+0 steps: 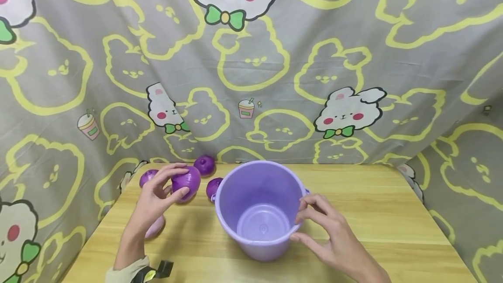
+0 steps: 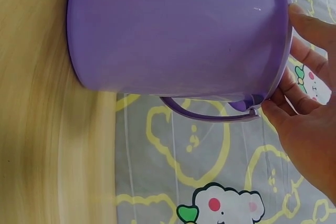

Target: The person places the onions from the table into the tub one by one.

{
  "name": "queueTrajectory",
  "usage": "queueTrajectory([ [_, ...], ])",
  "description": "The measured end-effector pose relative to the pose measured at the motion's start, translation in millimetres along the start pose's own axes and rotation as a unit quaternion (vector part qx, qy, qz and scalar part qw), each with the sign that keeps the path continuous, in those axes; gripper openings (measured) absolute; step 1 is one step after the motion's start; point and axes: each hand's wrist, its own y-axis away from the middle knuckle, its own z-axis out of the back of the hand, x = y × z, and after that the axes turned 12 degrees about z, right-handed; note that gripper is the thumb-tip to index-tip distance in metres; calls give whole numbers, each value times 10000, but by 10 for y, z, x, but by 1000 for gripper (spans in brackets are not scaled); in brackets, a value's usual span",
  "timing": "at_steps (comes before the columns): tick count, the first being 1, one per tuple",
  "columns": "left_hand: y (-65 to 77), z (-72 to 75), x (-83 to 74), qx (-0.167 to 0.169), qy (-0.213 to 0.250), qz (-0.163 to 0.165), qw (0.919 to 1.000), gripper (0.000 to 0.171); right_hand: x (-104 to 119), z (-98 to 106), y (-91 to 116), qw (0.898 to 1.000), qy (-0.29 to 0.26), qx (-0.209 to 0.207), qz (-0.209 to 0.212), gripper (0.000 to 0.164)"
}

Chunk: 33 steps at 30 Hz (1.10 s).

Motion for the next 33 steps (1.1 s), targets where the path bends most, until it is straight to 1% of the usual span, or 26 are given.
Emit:
queueTrajectory([
  [3,7,-5,-17,-14,32,-62,10000,43,-15,-7,7,10000,26,23,-22,37],
  [10,-2,-19,-94,-32,43,-239,9997,43,-24,-7,17,10000,48,8,-46,35],
  [17,-4,-45,-161,-84,106,-326,9994,43,-31,-5,25,10000,2,-30,-37,35],
  [21,2,-64,-190,-123,90,-447,9989,43,-41,-10,29,10000,9,-31,-14,34],
  [33,40,-110,-196,-236,163,-737,9969,45,-27,-25,35,10000,-13,-7,-43,37],
])
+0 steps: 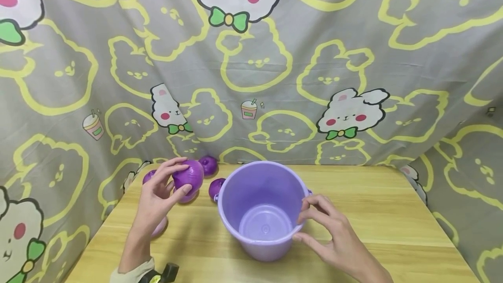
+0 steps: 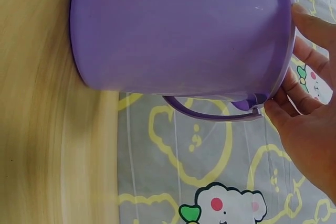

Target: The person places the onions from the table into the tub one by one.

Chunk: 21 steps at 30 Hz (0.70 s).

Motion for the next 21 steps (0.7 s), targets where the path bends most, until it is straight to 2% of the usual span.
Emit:
queueTrajectory([
  [12,-12,-94,-22,46,168,-213,9996,46,28,12,-27,10000,16,-27,45,35],
  [21,8,-180,-53,127,245,-252,9993,46,41,8,-51,9999,-43,-50,78,33],
])
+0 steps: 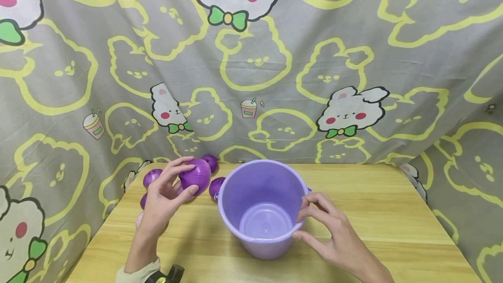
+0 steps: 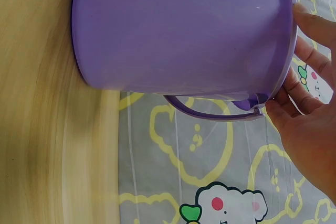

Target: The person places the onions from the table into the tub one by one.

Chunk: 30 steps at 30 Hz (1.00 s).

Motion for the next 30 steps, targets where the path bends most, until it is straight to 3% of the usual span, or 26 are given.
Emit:
queueTrajectory([
  [20,22,-77,-20,87,181,-160,9997,47,-2,-16,7,9999,-140,-9,73,41],
  [30,27,-71,-34,55,191,-111,9997,46,-35,-14,67,9996,-238,91,-85,46],
])
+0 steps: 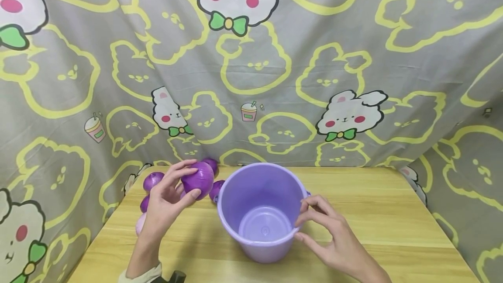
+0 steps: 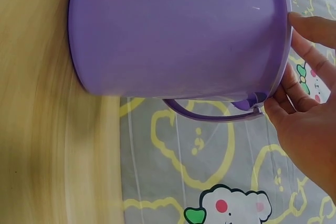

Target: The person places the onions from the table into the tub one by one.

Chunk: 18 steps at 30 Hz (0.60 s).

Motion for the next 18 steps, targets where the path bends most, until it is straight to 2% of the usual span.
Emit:
queueTrajectory([
  [18,2,-31,-15,35,94,-6,9999,46,-17,-8,34,9999,3,11,-125,48],
])
